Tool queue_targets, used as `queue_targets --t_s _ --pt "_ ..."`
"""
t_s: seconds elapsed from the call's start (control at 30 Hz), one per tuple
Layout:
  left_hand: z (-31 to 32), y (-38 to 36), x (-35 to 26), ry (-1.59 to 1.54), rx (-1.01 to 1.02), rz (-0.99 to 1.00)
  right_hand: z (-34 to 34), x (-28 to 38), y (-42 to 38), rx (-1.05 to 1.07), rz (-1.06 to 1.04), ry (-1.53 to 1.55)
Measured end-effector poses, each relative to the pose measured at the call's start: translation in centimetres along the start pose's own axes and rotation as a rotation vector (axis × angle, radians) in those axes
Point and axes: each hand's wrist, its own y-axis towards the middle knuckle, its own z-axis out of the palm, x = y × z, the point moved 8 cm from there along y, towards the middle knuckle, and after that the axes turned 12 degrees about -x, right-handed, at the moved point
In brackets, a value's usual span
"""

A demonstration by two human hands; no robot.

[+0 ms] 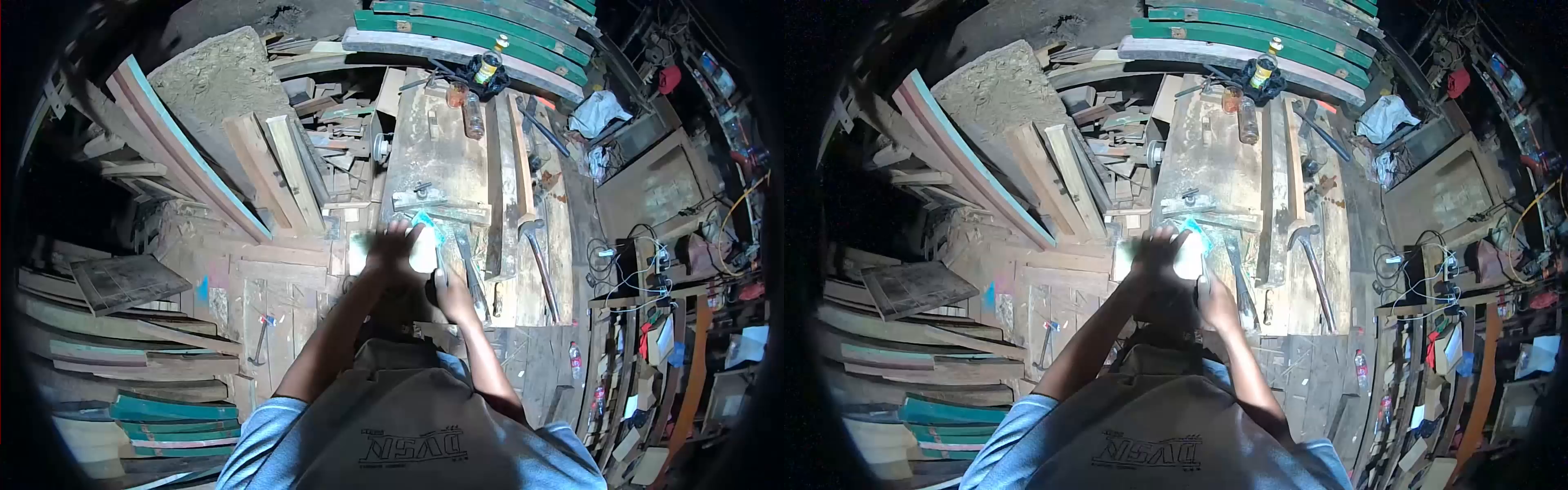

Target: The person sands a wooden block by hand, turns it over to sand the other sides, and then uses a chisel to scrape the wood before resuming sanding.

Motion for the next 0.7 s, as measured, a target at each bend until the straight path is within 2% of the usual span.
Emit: queue_targets --t_s 0.07,0.1,0.23,0.27,0.3,0.37,0.4,0.5,0.6,0.7 --pt "0.4 -0.3 -0.3 0.041 -0.067 0.0 0.0 0.2 0.7 -0.004 0.014 -0.049" --pt "0.7 -0.2 0.0 0.068 -0.106 0.0 -0.5 1.1 -0.4 -0.026 -0.013 0.026" --pt "-1.4 -0.9 -0.2 -0.08 -0.319 0.084 -0.9 -0.1 -3.3 -0.057 -0.035 0.076" --pt "-0.7 -0.2 0.1 -0.126 -0.14 0.004 -0.7 -0.2 -3.1 -0.041 -0.016 0.061" --pt "-1.0 -0.9 0.1 -0.033 -0.283 0.0 -0.7 -0.2 -2.9 -0.025 0.007 0.044" --pt "-1.1 0.6 0.7 -0.025 -0.198 -0.097 -0.3 0.2 -0.4 -0.058 -0.058 -0.008" --pt "-1.4 1.0 0.6 -0.072 -0.134 -0.048 -0.2 0.8 0.6 -0.046 -0.06 -0.039" --pt "-1.4 0.9 0.7 -0.032 -0.184 -0.027 -0.6 2.9 -0.4 -0.053 -0.131 -0.19" --pt "-1.4 1.0 0.8 -0.056 -0.179 -0.023 -1.0 4.7 -3.3 -0.08 -0.309 -0.28" --pt "-0.9 0.6 0.4 -0.026 -0.186 -0.046 -0.2 4.7 -1.9 -0.09 -0.309 -0.419"
